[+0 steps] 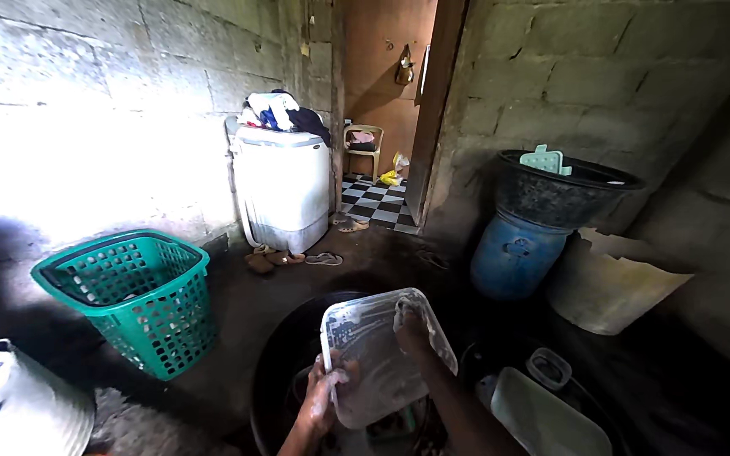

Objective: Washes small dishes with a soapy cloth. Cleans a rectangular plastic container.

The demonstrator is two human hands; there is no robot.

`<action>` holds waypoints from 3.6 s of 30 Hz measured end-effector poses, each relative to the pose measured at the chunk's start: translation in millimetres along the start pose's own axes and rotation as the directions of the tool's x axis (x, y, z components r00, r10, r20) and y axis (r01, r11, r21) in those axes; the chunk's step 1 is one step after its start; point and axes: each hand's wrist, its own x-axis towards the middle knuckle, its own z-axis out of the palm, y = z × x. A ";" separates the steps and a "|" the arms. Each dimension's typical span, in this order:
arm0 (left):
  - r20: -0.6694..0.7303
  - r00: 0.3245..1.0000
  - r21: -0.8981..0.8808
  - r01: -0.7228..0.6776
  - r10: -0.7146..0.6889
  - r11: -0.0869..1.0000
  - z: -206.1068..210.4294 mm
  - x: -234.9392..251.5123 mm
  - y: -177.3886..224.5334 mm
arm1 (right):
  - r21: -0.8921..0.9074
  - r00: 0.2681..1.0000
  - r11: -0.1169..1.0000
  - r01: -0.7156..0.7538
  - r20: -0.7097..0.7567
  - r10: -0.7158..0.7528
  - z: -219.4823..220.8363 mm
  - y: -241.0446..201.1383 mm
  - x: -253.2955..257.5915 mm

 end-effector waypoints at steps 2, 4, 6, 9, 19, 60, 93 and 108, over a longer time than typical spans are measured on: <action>0.034 0.999 0.031 0.023 -0.024 0.999 2.8 -0.2 -0.3 | -0.033 0.999 0.999 0.037 0.036 -0.036 5.9 -13.7 -10.4; 0.031 0.999 0.066 0.036 -0.038 0.997 1.4 0.7 -1.4 | -0.047 0.968 0.979 0.200 0.161 -0.190 12.5 -23.3 -29.4; 0.014 0.999 0.082 0.045 -0.046 0.996 -2.1 2.4 -1.3 | -0.017 0.881 0.902 0.432 0.221 -0.418 26.2 -22.3 -37.0; -0.006 0.999 0.037 0.036 -0.036 0.999 -5.6 1.3 0.3 | 0.071 0.789 0.811 0.581 0.194 -0.583 28.9 -5.0 -26.4; 0.107 0.994 0.026 0.012 -0.015 1.000 0.8 -2.5 2.6 | 0.046 1.000 0.999 0.017 0.002 -0.017 1.3 17.6 -5.1; -0.061 0.997 -0.102 -0.051 0.045 0.993 -14.2 -1.8 13.1 | 0.097 0.964 0.964 0.247 0.076 -0.254 -4.3 8.7 -11.1; 0.116 0.993 0.063 -0.046 0.039 0.997 8.2 -12.0 10.2 | 0.111 0.995 0.994 0.002 -0.095 0.009 -12.7 -13.9 -9.3; 0.093 0.995 0.100 0.018 -0.027 0.995 0.7 0.7 0.2 | 0.094 0.944 0.948 0.305 0.102 -0.313 16.4 -14.1 -23.0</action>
